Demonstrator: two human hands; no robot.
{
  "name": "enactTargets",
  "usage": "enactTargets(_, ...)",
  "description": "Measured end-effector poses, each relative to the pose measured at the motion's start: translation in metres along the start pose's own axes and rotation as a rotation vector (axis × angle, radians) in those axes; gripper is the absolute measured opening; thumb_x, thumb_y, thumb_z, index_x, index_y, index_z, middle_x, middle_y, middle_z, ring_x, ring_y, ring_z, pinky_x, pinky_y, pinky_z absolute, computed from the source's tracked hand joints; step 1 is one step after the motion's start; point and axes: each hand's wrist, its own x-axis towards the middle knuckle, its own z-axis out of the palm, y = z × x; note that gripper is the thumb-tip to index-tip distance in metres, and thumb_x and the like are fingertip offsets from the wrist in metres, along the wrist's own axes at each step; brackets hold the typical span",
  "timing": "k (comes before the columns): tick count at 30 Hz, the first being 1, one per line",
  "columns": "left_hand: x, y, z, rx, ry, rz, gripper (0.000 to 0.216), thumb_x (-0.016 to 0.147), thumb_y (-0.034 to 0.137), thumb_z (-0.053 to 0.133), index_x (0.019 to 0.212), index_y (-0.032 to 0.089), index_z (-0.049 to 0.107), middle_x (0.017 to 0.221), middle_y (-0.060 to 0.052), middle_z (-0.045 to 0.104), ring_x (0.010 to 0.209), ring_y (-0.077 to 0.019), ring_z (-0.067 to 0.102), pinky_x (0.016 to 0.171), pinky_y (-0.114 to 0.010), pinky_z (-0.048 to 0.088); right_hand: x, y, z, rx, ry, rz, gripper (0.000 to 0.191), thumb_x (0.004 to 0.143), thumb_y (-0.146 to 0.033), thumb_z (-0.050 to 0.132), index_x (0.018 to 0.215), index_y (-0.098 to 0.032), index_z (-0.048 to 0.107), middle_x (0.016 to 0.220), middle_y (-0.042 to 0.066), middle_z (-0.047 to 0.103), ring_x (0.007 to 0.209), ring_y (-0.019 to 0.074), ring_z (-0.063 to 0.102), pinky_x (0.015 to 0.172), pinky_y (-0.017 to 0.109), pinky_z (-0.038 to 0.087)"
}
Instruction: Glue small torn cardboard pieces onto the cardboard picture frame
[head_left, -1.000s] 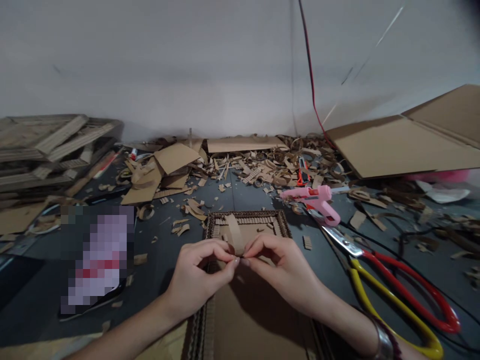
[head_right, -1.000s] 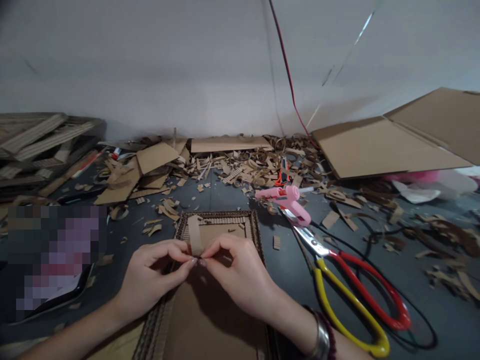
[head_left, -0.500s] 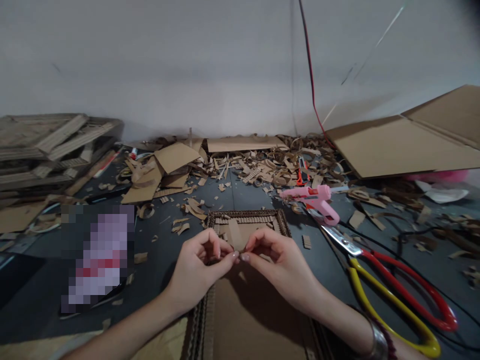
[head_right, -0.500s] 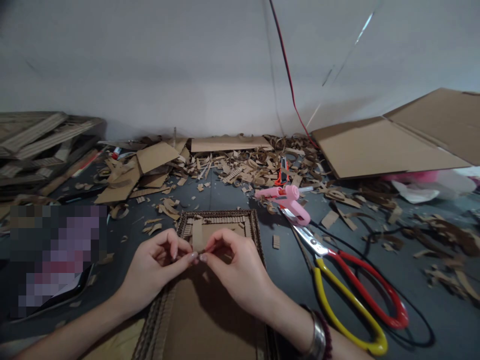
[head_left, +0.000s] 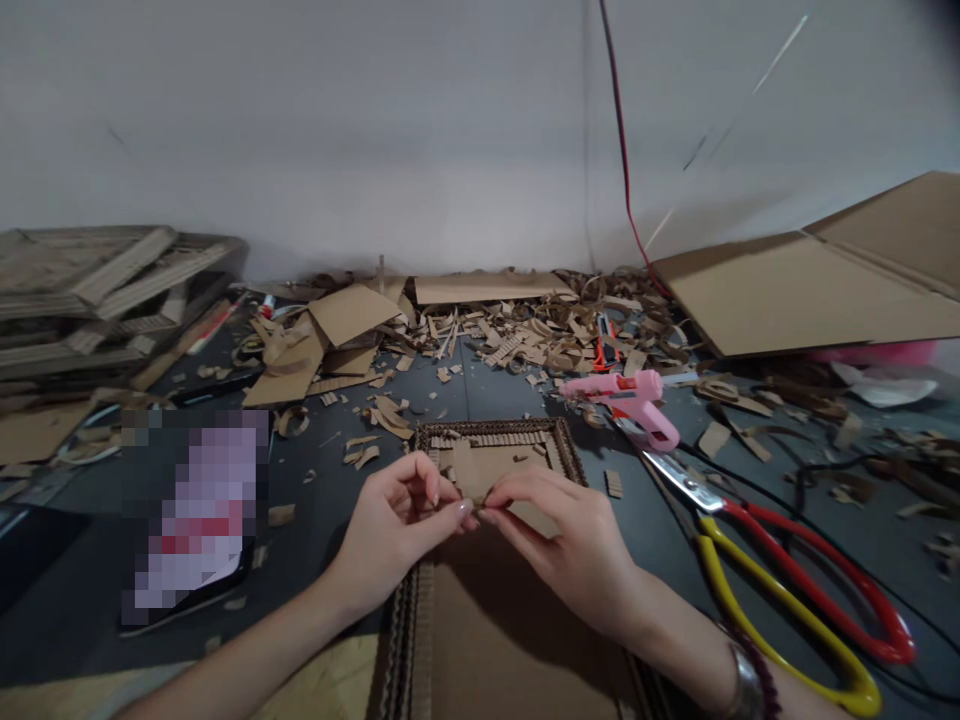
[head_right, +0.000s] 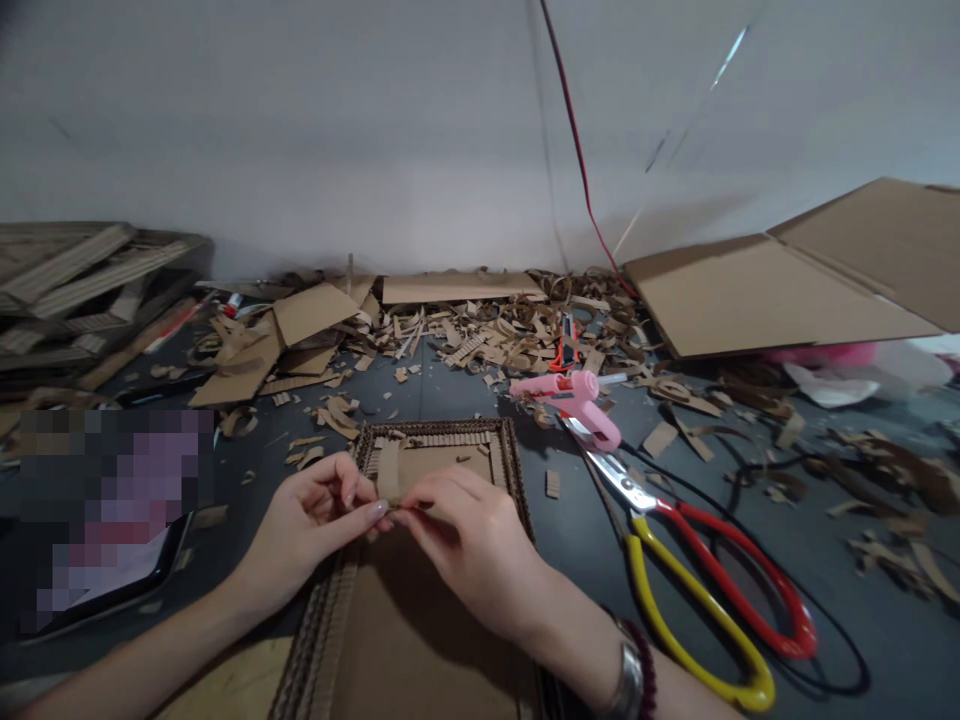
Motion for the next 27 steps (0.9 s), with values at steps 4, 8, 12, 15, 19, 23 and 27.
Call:
enactTargets(4, 0.001, 0.0, -0.001, 0.007, -0.017, 0.012, 0.027, 0.064, 0.009, 0.066, 0.057, 0.015, 0.04, 0.058, 0.005, 0.061, 0.054, -0.0062, 0.06, 0.053, -0.014, 0.046, 0.004, -0.003, -0.002, 0.079, -0.037, 0.228, 0.005, 0.076, -0.014, 0.059, 0.075, -0.016, 0.064, 0.07, 0.002, 0.066, 0.065, 0.0118, 0.061, 0.061, 0.021, 0.047)
enactTargets(8, 0.001, -0.001, 0.0, 0.024, -0.028, 0.018, 0.025, 0.064, 0.01, 0.066, 0.06, 0.015, 0.042, 0.059, 0.006, 0.058, 0.054, -0.0048, 0.056, 0.053, -0.013, 0.044, 0.005, -0.005, -0.002, 0.114, -0.072, 0.31, 0.008, 0.075, -0.014, 0.058, 0.071, -0.016, 0.065, 0.067, 0.001, 0.067, 0.063, 0.0115, 0.061, 0.059, 0.02, 0.046)
enactTargets(12, 0.0, -0.002, 0.002, 0.049, -0.024, 0.014, 0.022, 0.063, 0.011, 0.068, 0.066, 0.015, 0.047, 0.061, 0.007, 0.055, 0.054, -0.0039, 0.052, 0.054, -0.013, 0.044, 0.004, -0.008, -0.002, 0.115, -0.08, 0.349, 0.01, 0.075, -0.015, 0.057, 0.067, -0.015, 0.063, 0.063, 0.001, 0.065, 0.058, 0.011, 0.059, 0.054, 0.02, 0.044)
enactTargets(15, 0.001, -0.001, 0.002, 0.062, -0.002, 0.018, 0.023, 0.061, 0.011, 0.07, 0.066, 0.014, 0.048, 0.062, 0.006, 0.056, 0.057, -0.0043, 0.054, 0.056, -0.013, 0.044, 0.004, -0.009, -0.002, 0.118, -0.098, 0.358, 0.011, 0.075, -0.015, 0.056, 0.066, -0.015, 0.062, 0.061, 0.001, 0.064, 0.056, 0.0108, 0.058, 0.051, 0.019, 0.044)
enactTargets(19, 0.004, -0.001, 0.001, 0.047, 0.0, 0.022, 0.021, 0.065, 0.012, 0.068, 0.067, 0.015, 0.048, 0.061, 0.006, 0.055, 0.055, -0.0045, 0.055, 0.054, -0.014, 0.045, 0.003, -0.006, -0.002, 0.05, -0.057, 0.205, 0.007, 0.076, -0.015, 0.057, 0.071, -0.016, 0.062, 0.065, 0.001, 0.065, 0.06, 0.0114, 0.059, 0.056, 0.021, 0.046)
enactTargets(23, 0.004, 0.0, 0.0, 0.008, -0.026, 0.03, 0.02, 0.066, 0.013, 0.067, 0.066, 0.014, 0.047, 0.06, 0.006, 0.056, 0.053, -0.0055, 0.057, 0.052, -0.014, 0.045, 0.0, 0.001, -0.002, -0.015, -0.002, -0.058, 0.007, 0.079, -0.011, 0.055, 0.08, -0.016, 0.06, 0.074, 0.003, 0.064, 0.07, 0.0122, 0.059, 0.064, 0.022, 0.048)
enactTargets(27, 0.002, 0.001, 0.0, -0.027, -0.059, 0.028, 0.022, 0.064, 0.011, 0.069, 0.066, 0.014, 0.048, 0.058, 0.007, 0.055, 0.053, -0.0056, 0.057, 0.052, -0.014, 0.046, -0.002, 0.005, -0.001, -0.101, -0.005, -0.229, 0.011, 0.082, -0.007, 0.051, 0.084, -0.014, 0.059, 0.078, 0.005, 0.062, 0.073, 0.0126, 0.056, 0.068, 0.023, 0.049)
